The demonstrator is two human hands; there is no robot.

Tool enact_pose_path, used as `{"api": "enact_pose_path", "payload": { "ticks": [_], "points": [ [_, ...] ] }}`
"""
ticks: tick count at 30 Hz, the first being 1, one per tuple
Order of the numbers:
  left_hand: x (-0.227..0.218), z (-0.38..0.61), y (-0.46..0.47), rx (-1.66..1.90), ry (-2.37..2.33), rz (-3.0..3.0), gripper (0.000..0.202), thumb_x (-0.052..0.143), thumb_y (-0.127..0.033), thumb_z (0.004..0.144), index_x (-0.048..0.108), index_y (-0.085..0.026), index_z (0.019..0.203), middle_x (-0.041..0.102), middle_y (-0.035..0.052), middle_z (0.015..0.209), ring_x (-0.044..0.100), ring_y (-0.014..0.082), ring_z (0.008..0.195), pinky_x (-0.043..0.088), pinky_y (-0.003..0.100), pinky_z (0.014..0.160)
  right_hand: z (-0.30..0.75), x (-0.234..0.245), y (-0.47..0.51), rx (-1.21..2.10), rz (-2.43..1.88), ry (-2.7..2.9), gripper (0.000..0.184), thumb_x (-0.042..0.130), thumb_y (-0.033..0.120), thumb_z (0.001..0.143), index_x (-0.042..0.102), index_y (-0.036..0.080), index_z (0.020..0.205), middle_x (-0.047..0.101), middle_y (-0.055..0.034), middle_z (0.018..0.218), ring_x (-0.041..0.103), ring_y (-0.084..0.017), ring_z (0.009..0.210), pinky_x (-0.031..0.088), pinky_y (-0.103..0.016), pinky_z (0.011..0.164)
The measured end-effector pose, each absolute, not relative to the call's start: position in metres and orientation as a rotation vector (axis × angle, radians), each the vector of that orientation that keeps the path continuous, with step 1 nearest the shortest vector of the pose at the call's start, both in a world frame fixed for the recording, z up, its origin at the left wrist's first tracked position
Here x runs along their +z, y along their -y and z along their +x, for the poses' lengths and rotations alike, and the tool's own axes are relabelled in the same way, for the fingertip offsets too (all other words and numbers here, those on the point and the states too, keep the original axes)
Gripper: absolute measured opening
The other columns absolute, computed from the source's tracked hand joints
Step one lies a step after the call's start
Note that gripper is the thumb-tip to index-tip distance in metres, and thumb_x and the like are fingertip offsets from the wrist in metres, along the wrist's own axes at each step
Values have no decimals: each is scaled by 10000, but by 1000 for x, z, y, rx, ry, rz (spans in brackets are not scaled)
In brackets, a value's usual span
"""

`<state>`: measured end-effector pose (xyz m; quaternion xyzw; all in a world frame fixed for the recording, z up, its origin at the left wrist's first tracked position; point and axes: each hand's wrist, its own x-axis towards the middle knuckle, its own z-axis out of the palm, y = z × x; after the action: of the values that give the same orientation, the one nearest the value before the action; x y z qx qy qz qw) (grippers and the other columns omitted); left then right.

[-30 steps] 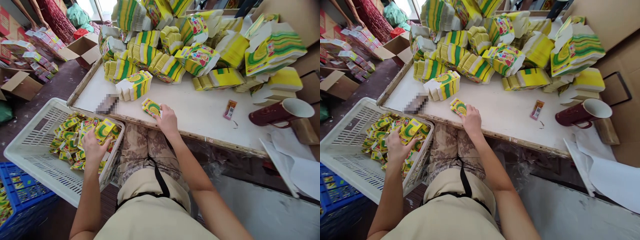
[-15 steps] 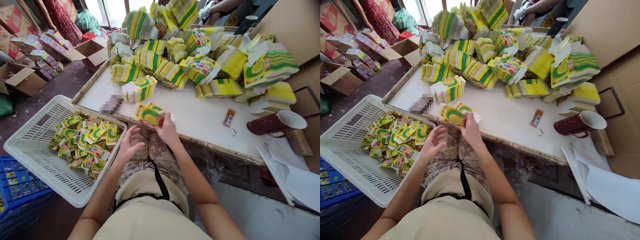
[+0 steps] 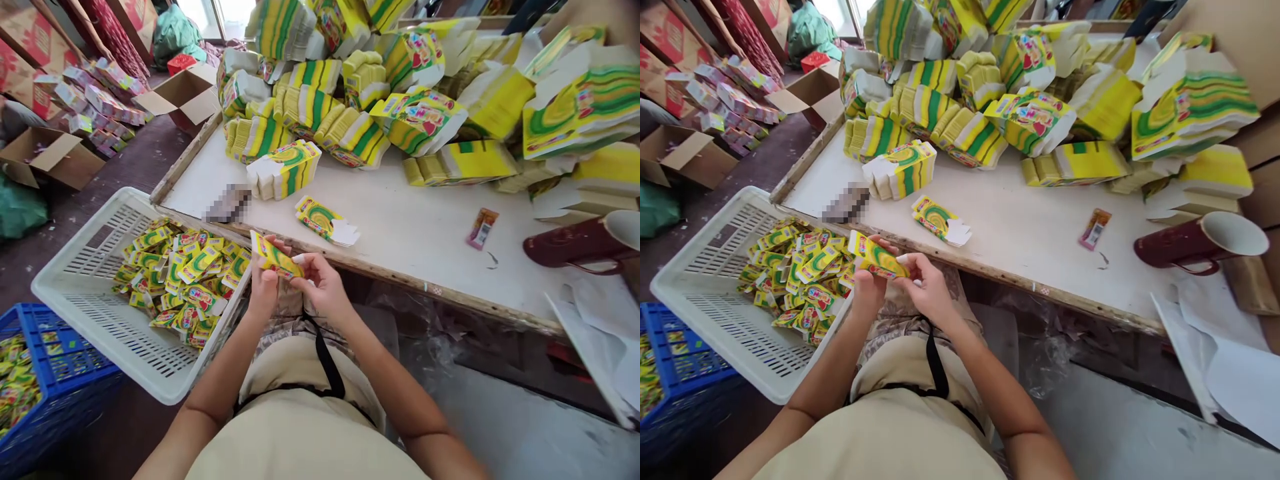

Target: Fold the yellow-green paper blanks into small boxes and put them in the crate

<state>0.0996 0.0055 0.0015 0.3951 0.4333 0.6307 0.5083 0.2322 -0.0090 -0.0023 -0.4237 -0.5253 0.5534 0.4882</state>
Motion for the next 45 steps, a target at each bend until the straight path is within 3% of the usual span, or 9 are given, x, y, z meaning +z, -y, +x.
{"api": "enact_pose_path", "payload": {
  "ticks": [7,12,16,22,27,33,37,40,45],
  "points": [
    [-6,77,2,1470,-1288,1092,277,776,-432,778,735,-181,888,760,43,885,708,192,823,557,327,828,254,-8,5,917,-1127,1563,149,540,273,955,673,219,994,722,-43,917,663,-198,826,533,-318,745],
    [26,41,-1,1257,-1152,1541,782,707,-593,787,470,-234,1440,545,147,1452,498,306,1365,367,462,1151,268,-3,4,387,-1124,1842,183,548,204,964,725,243,936,747,-47,872,643,-216,849,505,-365,789],
    [39,44,3,681,-1252,1923,959,877,-487,597,463,-198,1412,552,170,1419,530,370,1312,431,495,1084,263,5,16,255,-894,2052,215,563,149,955,717,297,973,753,-2,907,643,-197,931,433,-426,1016],
    [22,76,19,642,-1394,1969,620,753,-305,737,468,-188,1275,679,77,1108,681,253,978,554,362,827,256,6,26,631,-1120,1481,622,683,407,872,437,290,1431,490,-105,1472,422,-315,1397,320,-557,1172],
    [8,87,27,836,-1154,2223,751,700,-242,791,290,-233,1420,569,121,1299,610,255,1175,530,375,924,248,-8,16,1580,-1043,1127,558,688,528,829,576,231,1289,640,-110,1295,617,-298,1188,495,-488,1034],
    [1,87,24,806,-1227,2207,525,673,-192,761,400,-264,1204,573,38,1061,650,208,939,529,315,744,242,-20,17,1582,-952,1049,808,666,679,790,461,246,1441,588,-137,1409,602,-295,1241,495,-466,1054],
    [-8,88,18,812,-1248,2014,686,665,-170,709,279,-245,1271,564,53,1081,647,183,810,524,309,682,242,-16,25,1252,-935,1551,613,635,405,913,452,271,1482,430,-97,1566,432,-260,1429,355,-446,1192],
    [-13,89,16,900,-1351,1990,733,680,-165,676,281,-211,1290,513,129,1195,638,234,964,537,370,780,245,-18,25,973,-992,1727,435,494,167,957,604,306,1355,481,-64,1533,494,-211,1385,414,-411,1156],
    [-5,77,21,767,-1610,2126,500,714,-222,715,499,-212,1166,616,100,1086,617,291,1032,502,445,898,256,-27,20,832,-1041,1811,423,570,154,926,622,269,1330,494,-123,1516,541,-253,1345,481,-436,1092]
  ]
}}
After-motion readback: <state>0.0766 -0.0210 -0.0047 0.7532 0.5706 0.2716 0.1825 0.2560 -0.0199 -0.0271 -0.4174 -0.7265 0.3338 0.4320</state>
